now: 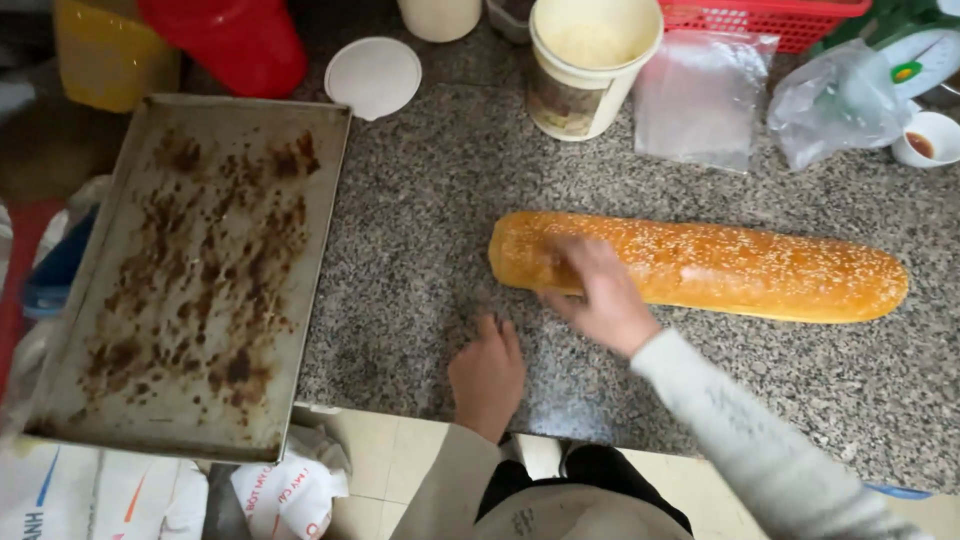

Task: The person slices a sesame bread roll, fills it with a yellow sauce from a piping bag and shredded cheese, and places it on a tray. They repeat this process for a second roll. Finally, they retrieve a long loaf of bread from the floor and begin slicing it.

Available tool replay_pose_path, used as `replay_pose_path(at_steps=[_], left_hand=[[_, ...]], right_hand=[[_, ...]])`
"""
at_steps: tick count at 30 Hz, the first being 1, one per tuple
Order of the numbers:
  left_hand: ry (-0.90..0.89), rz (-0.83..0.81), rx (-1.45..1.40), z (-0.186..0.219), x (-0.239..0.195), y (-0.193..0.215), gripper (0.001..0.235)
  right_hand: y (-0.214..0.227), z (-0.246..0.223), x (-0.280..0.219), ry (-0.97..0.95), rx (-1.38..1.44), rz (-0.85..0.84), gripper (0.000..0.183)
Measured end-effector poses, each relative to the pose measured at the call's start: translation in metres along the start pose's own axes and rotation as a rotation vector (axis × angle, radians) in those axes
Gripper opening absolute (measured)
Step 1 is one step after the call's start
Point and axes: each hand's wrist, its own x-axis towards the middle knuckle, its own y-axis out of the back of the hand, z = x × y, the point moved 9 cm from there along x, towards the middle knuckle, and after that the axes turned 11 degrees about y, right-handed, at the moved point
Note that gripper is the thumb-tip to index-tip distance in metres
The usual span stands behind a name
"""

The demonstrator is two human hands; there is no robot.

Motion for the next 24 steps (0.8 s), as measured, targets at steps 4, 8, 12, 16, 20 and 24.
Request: replay_pose_path(at_steps=[4,8,12,16,20,24], left_hand=[[-0.084,0.02,0.036,0.004,0.007,-0.021,0.056],[-0.121,0.05,0.08,0.009,0.006,-0.014,0.05],[-0.132,0.021,0.112,0.005,0.007,-0.025,0.051],[-0.142,-0.024,0.089,0.006,0.005,-0.024,0.051],[-0.155,-0.037,0.111,0.006,0.005,-0.025,0.051],[-0.162,0.0,0.137,0.006,0.005,-0.028,0.05]], right_hand=[[-0.037,0.042,0.045,-0.052,-0.289,-0.374,0.122],[-0.074,0.059,0.069,-0.051,-0.386,-0.496,0.138],[-0.094,0.068,0.077,-0.142,-0.451,-0.636,0.143],[-0.1,0.072,0.079,-0.165,-0.475,-0.703,0.149],[-0.104,0.077,0.075,-0.161,-0.505,-0.719,0.149],[-0.101,0.07,0.078,-0.159,-0.474,-0.724,0.14]])
